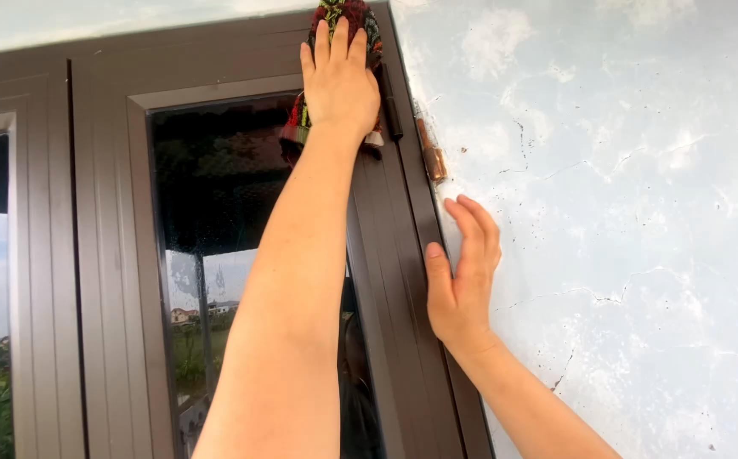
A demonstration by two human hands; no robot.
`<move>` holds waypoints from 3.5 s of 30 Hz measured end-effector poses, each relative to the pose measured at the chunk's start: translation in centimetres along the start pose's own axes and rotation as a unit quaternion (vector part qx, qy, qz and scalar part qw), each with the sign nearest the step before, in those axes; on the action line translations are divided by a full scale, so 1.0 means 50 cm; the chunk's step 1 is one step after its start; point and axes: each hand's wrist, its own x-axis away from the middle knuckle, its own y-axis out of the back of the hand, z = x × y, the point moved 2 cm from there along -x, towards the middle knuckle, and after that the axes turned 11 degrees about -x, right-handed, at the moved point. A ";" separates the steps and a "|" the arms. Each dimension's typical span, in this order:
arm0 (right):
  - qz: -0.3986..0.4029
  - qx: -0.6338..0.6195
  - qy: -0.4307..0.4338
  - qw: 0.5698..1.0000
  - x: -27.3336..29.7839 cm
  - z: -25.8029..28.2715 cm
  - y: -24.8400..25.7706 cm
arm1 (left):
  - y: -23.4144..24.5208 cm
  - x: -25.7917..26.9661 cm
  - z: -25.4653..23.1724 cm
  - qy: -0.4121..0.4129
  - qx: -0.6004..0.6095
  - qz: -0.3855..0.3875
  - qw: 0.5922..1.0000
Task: Cleaning the glass panes of a window using a wet cloth.
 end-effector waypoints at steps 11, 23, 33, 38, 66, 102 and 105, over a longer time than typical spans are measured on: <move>-0.069 -0.127 0.014 0.989 0.028 -0.033 0.003 | 0.147 0.438 -0.118 -0.086 0.050 0.005 0.995; -0.047 -0.129 -0.001 0.991 0.033 -0.040 0.010 | 0.156 0.416 -0.107 -0.081 0.098 -0.018 0.992; -0.032 -0.093 0.017 0.995 0.029 -0.026 0.006 | 0.082 0.326 -0.061 -0.007 0.077 -0.039 0.996; -0.003 -0.033 0.050 0.998 0.012 -0.005 -0.008 | 0.058 0.223 -0.054 -0.011 0.072 -0.031 0.997; 0.109 0.083 0.075 0.988 -0.170 0.047 -0.208 | 0.076 0.047 0.448 0.178 -0.155 0.073 0.969; -0.005 -0.069 0.016 0.997 -0.126 -0.001 -0.176 | 0.007 -0.062 0.019 -0.109 0.032 0.082 0.990; -0.006 -0.057 0.014 0.998 -0.124 -0.011 -0.175 | 0.019 -0.039 0.099 -0.021 -0.066 0.085 0.994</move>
